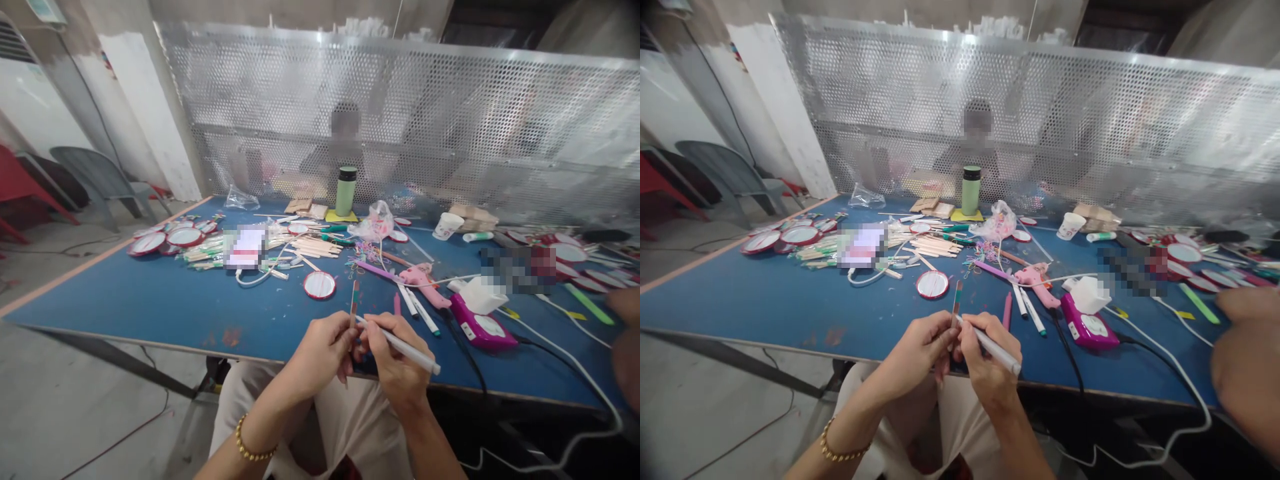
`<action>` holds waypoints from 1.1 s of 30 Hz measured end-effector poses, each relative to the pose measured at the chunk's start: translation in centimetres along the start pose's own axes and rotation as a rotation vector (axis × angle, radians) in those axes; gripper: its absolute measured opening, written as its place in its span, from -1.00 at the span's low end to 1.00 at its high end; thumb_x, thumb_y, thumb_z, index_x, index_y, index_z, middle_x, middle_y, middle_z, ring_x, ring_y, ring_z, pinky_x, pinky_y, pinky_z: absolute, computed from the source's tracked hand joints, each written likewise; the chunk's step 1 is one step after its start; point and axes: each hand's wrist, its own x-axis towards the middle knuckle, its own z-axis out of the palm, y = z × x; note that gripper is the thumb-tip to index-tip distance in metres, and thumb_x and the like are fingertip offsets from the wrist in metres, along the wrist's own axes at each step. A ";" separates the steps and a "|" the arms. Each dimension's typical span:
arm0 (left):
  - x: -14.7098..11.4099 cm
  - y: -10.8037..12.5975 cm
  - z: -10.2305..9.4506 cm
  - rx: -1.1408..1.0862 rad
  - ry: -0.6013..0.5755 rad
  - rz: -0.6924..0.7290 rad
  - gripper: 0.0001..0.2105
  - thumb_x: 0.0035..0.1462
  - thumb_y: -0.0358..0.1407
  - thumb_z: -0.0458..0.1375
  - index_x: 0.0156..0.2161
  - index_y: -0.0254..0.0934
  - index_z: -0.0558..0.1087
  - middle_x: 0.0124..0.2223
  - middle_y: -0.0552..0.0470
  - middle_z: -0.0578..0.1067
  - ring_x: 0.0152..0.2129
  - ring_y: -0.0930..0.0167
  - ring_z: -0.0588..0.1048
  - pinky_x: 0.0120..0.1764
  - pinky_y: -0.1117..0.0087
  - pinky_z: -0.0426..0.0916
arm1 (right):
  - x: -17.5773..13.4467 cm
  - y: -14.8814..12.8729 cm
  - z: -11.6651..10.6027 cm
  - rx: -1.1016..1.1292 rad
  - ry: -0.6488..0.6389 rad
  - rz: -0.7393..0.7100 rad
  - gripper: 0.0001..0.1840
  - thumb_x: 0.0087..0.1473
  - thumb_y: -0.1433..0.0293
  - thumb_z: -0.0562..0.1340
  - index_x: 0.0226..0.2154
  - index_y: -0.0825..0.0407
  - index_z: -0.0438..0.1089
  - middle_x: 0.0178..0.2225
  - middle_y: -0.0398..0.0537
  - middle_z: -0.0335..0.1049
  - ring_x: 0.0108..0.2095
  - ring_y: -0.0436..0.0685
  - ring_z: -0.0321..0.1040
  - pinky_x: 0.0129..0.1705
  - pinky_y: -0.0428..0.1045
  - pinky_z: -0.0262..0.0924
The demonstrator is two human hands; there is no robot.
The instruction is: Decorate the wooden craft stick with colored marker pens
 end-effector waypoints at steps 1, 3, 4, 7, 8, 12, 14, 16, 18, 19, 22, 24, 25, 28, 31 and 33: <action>0.0 0.1 0.0 0.004 -0.003 0.003 -0.74 0.21 -0.09 0.03 -0.36 -0.26 0.30 -0.53 0.14 0.38 -0.75 0.55 0.33 -0.71 0.56 0.25 | 0.0 0.0 0.0 -0.004 0.006 -0.002 -0.88 0.19 0.48 0.22 -0.33 0.01 0.48 -0.54 -0.22 0.47 -0.68 -0.07 0.35 -0.59 -0.13 0.32; -0.1 0.2 0.0 0.024 -0.002 0.015 -0.74 0.22 -0.11 0.02 -0.38 -0.25 0.30 -0.55 0.15 0.37 -0.76 0.56 0.32 -0.70 0.57 0.23 | 0.0 -0.1 0.0 -0.021 0.008 -0.008 -0.88 0.18 0.48 0.23 -0.34 0.01 0.48 -0.56 -0.22 0.46 -0.68 -0.06 0.34 -0.60 -0.14 0.31; -0.1 0.3 0.0 0.036 0.000 0.021 -0.74 0.23 -0.12 0.02 -0.39 -0.25 0.29 -0.56 0.16 0.36 -0.76 0.57 0.31 -0.69 0.57 0.23 | 0.0 -0.1 0.0 -0.030 0.006 -0.009 -0.88 0.18 0.47 0.23 -0.35 0.01 0.48 -0.56 -0.21 0.46 -0.67 -0.06 0.34 -0.60 -0.14 0.31; -0.2 0.5 0.1 0.051 0.012 0.033 -0.74 0.24 -0.12 0.02 -0.40 -0.25 0.29 -0.58 0.17 0.35 -0.76 0.57 0.30 -0.68 0.57 0.22 | -0.1 0.0 0.0 -0.046 -0.005 0.004 -0.87 0.19 0.44 0.22 -0.35 0.02 0.49 -0.54 -0.18 0.48 -0.66 -0.05 0.36 -0.60 -0.13 0.32; -0.3 0.5 0.1 0.052 0.017 0.035 -0.74 0.24 -0.13 0.02 -0.40 -0.25 0.30 -0.58 0.17 0.35 -0.76 0.57 0.30 -0.68 0.57 0.21 | -0.1 0.0 0.0 -0.045 -0.012 0.012 -0.87 0.20 0.44 0.22 -0.34 0.02 0.49 -0.53 -0.17 0.49 -0.66 -0.05 0.36 -0.60 -0.13 0.33; -0.4 0.4 0.1 0.065 0.016 0.032 -0.73 0.26 -0.13 0.01 -0.41 -0.24 0.28 -0.60 0.17 0.34 -0.77 0.56 0.29 -0.68 0.57 0.20 | -0.2 0.2 -0.1 -0.050 -0.029 0.030 -0.87 0.21 0.42 0.22 -0.33 0.01 0.50 -0.50 -0.14 0.51 -0.64 -0.03 0.39 -0.57 -0.11 0.36; -0.4 0.4 0.1 0.070 0.013 0.028 -0.73 0.26 -0.13 0.00 -0.41 -0.24 0.28 -0.60 0.17 0.34 -0.77 0.55 0.30 -0.68 0.56 0.20 | -0.2 0.3 -0.1 -0.060 -0.029 0.030 -0.86 0.21 0.42 0.22 -0.33 0.01 0.50 -0.49 -0.13 0.52 -0.63 -0.02 0.40 -0.56 -0.10 0.38; -0.4 0.4 0.1 0.079 0.011 0.029 -0.73 0.26 -0.13 -0.01 -0.42 -0.23 0.27 -0.60 0.18 0.33 -0.77 0.55 0.29 -0.68 0.56 0.20 | -0.2 0.3 -0.1 -0.064 -0.026 0.022 -0.87 0.21 0.42 0.22 -0.33 0.01 0.50 -0.49 -0.14 0.52 -0.62 -0.01 0.41 -0.53 -0.10 0.40; -0.4 0.5 0.1 0.090 0.009 0.032 -0.73 0.26 -0.14 -0.02 -0.42 -0.23 0.26 -0.61 0.18 0.33 -0.77 0.55 0.29 -0.67 0.56 0.19 | -0.2 0.3 -0.1 -0.062 -0.026 0.012 -0.87 0.20 0.43 0.22 -0.33 0.00 0.50 -0.50 -0.16 0.51 -0.61 -0.02 0.42 -0.51 -0.10 0.40; -0.4 0.5 0.1 0.093 0.009 0.034 -0.74 0.26 -0.14 -0.02 -0.42 -0.23 0.26 -0.61 0.19 0.32 -0.77 0.55 0.28 -0.67 0.56 0.19 | -0.2 0.3 -0.1 -0.062 -0.029 0.014 -0.87 0.20 0.43 0.22 -0.33 0.00 0.50 -0.50 -0.17 0.51 -0.61 -0.02 0.42 -0.50 -0.11 0.40; -0.4 0.6 0.1 0.096 0.007 0.037 -0.74 0.26 -0.15 -0.02 -0.42 -0.22 0.25 -0.61 0.19 0.32 -0.77 0.55 0.28 -0.67 0.56 0.19 | -0.2 0.3 -0.1 -0.073 -0.038 0.030 -0.86 0.21 0.42 0.22 -0.34 0.00 0.50 -0.51 -0.17 0.50 -0.62 -0.02 0.41 -0.52 -0.11 0.39; -0.3 0.6 0.1 0.100 0.005 0.035 -0.74 0.26 -0.16 -0.02 -0.42 -0.23 0.25 -0.61 0.19 0.32 -0.77 0.55 0.28 -0.67 0.56 0.20 | -0.3 0.4 -0.1 -0.080 -0.035 0.037 -0.85 0.22 0.39 0.22 -0.35 0.00 0.50 -0.51 -0.16 0.51 -0.63 -0.02 0.40 -0.53 -0.10 0.39; -0.3 0.6 0.1 0.102 0.004 0.033 -0.74 0.26 -0.16 -0.02 -0.43 -0.23 0.25 -0.61 0.19 0.32 -0.77 0.55 0.28 -0.67 0.56 0.20 | -0.3 0.4 -0.1 -0.081 -0.031 0.038 -0.85 0.22 0.39 0.22 -0.35 0.00 0.51 -0.50 -0.15 0.51 -0.62 -0.01 0.41 -0.54 -0.10 0.39; -0.3 0.6 0.1 0.102 0.006 0.032 -0.73 0.27 -0.15 -0.03 -0.43 -0.23 0.25 -0.61 0.18 0.33 -0.77 0.56 0.28 -0.67 0.56 0.19 | -0.4 0.5 -0.1 -0.078 -0.026 0.052 -0.85 0.22 0.38 0.22 -0.34 0.00 0.51 -0.49 -0.14 0.52 -0.60 0.00 0.43 -0.51 -0.09 0.41; -0.4 0.7 0.1 0.091 0.007 0.031 -0.72 0.27 -0.14 -0.01 -0.43 -0.23 0.26 -0.60 0.18 0.33 -0.77 0.56 0.29 -0.67 0.56 0.19 | -0.4 0.4 -0.1 -0.081 -0.022 0.054 -0.86 0.21 0.38 0.23 -0.35 0.00 0.50 -0.49 -0.13 0.52 -0.59 0.02 0.44 -0.50 -0.08 0.42; -0.4 0.7 0.0 0.080 0.006 0.028 -0.72 0.26 -0.13 0.00 -0.43 -0.23 0.26 -0.61 0.18 0.33 -0.77 0.56 0.29 -0.67 0.56 0.19 | -0.3 0.3 -0.1 -0.081 -0.019 0.042 -0.86 0.21 0.39 0.23 -0.36 0.00 0.50 -0.50 -0.14 0.52 -0.60 0.01 0.44 -0.50 -0.08 0.43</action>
